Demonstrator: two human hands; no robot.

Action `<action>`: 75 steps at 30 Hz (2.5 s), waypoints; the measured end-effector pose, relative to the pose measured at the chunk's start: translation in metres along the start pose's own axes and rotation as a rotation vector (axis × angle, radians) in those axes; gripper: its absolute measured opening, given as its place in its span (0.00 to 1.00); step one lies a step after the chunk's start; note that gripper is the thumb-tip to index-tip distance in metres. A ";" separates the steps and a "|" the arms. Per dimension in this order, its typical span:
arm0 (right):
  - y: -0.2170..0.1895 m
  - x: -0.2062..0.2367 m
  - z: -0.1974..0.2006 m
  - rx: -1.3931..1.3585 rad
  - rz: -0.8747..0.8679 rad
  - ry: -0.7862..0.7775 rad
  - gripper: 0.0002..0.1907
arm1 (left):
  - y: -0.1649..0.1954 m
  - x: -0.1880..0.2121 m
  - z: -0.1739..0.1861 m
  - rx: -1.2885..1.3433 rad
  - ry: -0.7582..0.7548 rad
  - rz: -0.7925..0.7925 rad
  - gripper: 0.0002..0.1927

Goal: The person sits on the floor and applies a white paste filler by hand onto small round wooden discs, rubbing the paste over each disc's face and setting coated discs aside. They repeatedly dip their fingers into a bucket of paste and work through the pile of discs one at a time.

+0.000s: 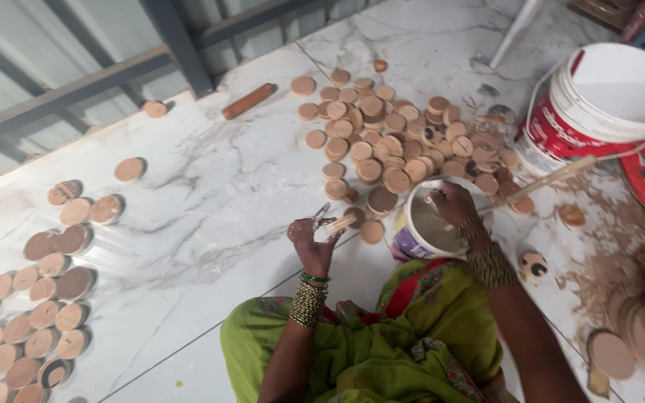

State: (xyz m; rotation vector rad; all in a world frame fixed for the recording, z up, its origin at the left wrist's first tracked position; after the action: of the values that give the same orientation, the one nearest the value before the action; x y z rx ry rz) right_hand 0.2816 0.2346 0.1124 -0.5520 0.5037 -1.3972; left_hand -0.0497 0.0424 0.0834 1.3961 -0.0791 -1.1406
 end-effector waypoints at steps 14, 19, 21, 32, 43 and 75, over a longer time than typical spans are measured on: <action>0.005 -0.009 -0.094 0.833 0.230 -0.632 0.18 | -0.005 -0.002 -0.004 -0.040 -0.014 0.042 0.25; -0.009 -0.003 -0.103 0.864 0.263 -0.656 0.18 | -0.001 -0.002 -0.007 -0.034 -0.026 0.024 0.26; -0.015 0.002 -0.106 0.874 0.273 -0.663 0.19 | 0.005 -0.005 -0.003 -0.024 0.007 -0.027 0.28; -0.019 -0.001 -0.089 0.858 0.322 -0.585 0.20 | 0.007 -0.006 -0.001 -0.045 -0.031 -0.003 0.28; 0.005 -0.014 -0.026 0.550 0.415 -0.321 0.16 | 0.013 -0.001 -0.007 0.011 -0.025 0.002 0.27; -0.097 0.120 -0.132 -1.085 0.017 -0.515 0.18 | -0.048 0.025 -0.041 0.573 0.066 0.406 0.20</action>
State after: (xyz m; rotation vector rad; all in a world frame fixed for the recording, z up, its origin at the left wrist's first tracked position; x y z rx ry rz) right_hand 0.1369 0.0987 0.0710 -1.7160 0.8153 -0.8092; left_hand -0.0378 0.0667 0.0207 1.8126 -0.6546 -0.7532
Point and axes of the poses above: each hand's wrist, its own x-axis away from the middle knuckle, its own z-axis out of the back of the hand, y = z × x, the point moved 10 cm from there along -x, towards the middle knuckle, and after that the axes turned 9 degrees about x, right-handed, at the moved point
